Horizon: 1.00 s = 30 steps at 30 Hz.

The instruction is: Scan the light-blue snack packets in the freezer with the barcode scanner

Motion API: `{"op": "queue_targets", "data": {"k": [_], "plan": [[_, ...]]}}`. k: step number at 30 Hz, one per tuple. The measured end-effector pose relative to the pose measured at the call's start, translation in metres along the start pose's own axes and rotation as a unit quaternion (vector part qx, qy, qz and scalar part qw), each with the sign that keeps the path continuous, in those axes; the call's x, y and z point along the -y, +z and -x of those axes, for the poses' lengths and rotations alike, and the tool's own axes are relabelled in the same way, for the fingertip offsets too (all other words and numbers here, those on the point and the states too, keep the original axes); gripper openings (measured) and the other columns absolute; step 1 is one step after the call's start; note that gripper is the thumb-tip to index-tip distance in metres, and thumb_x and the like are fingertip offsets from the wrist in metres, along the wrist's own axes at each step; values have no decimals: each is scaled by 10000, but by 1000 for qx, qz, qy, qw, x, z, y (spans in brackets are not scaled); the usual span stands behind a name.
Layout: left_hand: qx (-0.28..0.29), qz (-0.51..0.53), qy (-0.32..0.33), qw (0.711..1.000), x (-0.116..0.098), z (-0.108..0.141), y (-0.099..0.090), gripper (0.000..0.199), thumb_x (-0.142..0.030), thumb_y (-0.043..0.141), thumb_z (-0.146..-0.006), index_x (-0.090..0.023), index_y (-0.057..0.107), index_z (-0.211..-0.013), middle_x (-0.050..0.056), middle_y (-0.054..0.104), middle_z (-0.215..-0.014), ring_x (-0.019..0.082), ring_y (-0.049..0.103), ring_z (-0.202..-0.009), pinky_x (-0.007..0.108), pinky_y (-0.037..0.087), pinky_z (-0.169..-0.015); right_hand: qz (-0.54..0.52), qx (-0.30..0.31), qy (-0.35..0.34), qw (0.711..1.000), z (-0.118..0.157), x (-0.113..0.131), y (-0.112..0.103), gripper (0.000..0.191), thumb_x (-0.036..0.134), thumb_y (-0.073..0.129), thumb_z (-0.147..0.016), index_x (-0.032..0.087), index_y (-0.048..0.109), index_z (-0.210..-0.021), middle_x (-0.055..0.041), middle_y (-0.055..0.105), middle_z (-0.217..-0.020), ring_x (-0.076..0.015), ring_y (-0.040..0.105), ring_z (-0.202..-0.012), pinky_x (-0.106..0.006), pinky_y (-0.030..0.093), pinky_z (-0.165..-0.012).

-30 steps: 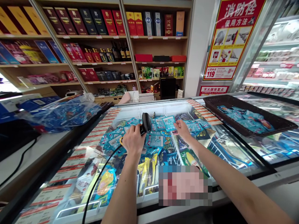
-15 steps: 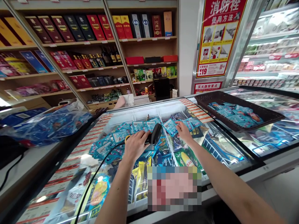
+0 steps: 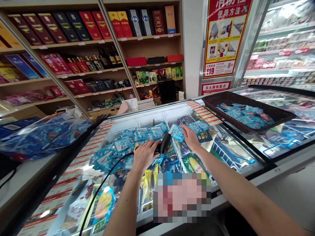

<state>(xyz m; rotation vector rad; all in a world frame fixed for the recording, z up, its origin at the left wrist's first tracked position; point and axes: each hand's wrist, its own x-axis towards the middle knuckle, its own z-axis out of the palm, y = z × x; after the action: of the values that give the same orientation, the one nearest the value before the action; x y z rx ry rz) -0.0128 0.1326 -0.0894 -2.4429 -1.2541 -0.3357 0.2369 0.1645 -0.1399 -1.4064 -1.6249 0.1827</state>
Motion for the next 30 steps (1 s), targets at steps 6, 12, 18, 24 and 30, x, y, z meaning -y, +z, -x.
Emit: {"op": "queue_targets", "data": {"k": [6,12,18,24,30], "plan": [[-10,0,-2,1000,0,2,1,422,-315,599,-755,-267,537,-1170,75,610,-1030,244,581,-954,350,443,-763,18,-10,-9,1000,3,5,-1,378,281,265,-933,263,528,-1205,-26,628,-1123,-198,587,-969,-318,444,-805],[-9,-4,8,1000,3,3,5,398,-344,578,-777,-250,534,-1161,76,608,-1012,239,572,-963,346,437,-750,23,-11,-3,1000,2,1,2,381,278,269,-930,259,532,-1205,-27,633,-1109,-195,588,-958,-315,444,-806],[-5,-4,4,1000,1,3,4,385,-334,605,-760,-251,545,-1131,74,605,-982,231,571,-951,333,430,-748,28,-19,-22,999,3,-2,4,403,193,259,-910,242,535,-1200,-42,636,-1073,-194,585,-931,-320,443,-790],[-7,-9,19,1000,5,4,7,411,-343,619,-752,-250,525,-1141,63,600,-983,224,563,-946,334,420,-751,29,-18,-29,999,4,-3,5,382,227,266,-927,257,532,-1199,-31,637,-1066,-194,594,-903,-313,447,-759],[-12,-20,27,999,6,4,9,384,-350,599,-771,-251,519,-1133,59,600,-969,221,567,-921,330,414,-739,37,-18,-20,999,3,-3,4,381,248,261,-936,251,522,-1212,-45,648,-1023,-198,603,-855,-308,451,-705]]}}
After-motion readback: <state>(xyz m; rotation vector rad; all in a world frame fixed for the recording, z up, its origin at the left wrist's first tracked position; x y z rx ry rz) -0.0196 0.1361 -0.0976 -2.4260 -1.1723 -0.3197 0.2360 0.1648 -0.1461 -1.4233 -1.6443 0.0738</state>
